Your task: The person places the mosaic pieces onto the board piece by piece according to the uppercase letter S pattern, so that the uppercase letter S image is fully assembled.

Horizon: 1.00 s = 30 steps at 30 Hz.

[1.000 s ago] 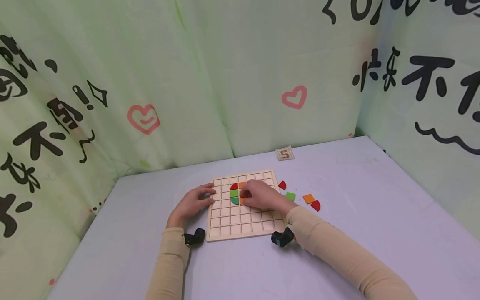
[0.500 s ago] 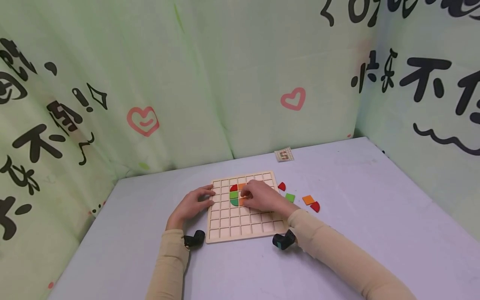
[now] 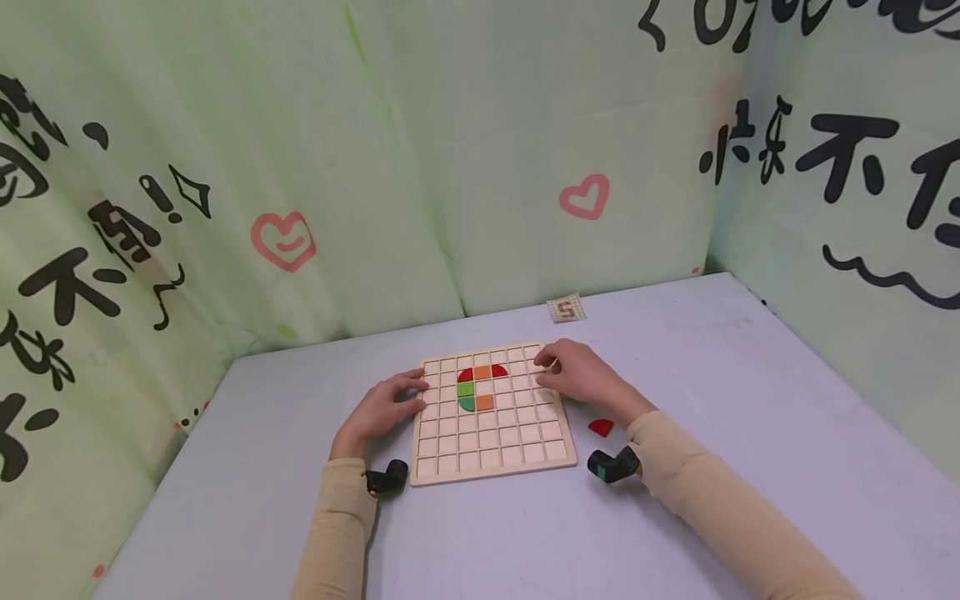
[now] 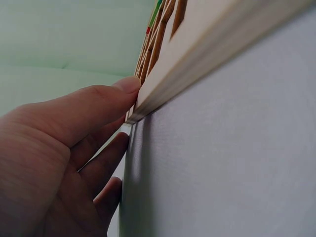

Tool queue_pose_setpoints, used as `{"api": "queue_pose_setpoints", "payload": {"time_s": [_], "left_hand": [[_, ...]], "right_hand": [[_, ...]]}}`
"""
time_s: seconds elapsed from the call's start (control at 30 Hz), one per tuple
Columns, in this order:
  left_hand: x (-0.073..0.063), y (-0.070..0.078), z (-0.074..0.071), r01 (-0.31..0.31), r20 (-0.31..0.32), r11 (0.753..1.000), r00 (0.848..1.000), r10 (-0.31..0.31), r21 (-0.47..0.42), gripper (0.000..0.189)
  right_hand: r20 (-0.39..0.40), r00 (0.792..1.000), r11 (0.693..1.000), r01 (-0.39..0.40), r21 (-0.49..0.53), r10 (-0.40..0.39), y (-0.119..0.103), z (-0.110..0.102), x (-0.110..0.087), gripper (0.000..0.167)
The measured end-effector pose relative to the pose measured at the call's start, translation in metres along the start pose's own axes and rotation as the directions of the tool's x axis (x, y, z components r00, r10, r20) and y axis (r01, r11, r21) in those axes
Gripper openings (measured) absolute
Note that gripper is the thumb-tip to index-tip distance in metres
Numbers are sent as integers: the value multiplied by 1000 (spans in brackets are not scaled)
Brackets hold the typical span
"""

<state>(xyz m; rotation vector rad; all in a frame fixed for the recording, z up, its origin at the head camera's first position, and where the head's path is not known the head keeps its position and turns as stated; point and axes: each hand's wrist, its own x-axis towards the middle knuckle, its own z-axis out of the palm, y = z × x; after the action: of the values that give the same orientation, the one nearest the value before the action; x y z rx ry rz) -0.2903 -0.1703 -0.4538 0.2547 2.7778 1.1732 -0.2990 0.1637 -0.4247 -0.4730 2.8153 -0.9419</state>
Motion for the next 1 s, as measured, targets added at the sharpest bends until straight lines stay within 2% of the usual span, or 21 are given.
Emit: {"api": "queue_pose_setpoints", "payload": {"time_s": [0.2, 0.33, 0.77, 1.0], "left_hand": [[-1, 0, 0, 5, -1, 1000, 1000, -5, -5, 30], [-1, -1, 0, -3, 0, 1000, 1000, 3, -8, 30], [1, -4, -2, -43, 16, 999, 999, 42, 20, 32], [2, -4, -3, -60, 14, 998, 998, 59, 23, 31]], "right_hand": [[-17, 996, 996, -92, -3, 92, 17, -9, -3, 42], [-20, 992, 992, -123, -16, 123, 22, -10, -2, 43], [14, 994, 992, -109, -56, 110, 25, -11, 2, 36], [21, 995, 992, -100, -74, 102, 28, -13, 6, 39]]}}
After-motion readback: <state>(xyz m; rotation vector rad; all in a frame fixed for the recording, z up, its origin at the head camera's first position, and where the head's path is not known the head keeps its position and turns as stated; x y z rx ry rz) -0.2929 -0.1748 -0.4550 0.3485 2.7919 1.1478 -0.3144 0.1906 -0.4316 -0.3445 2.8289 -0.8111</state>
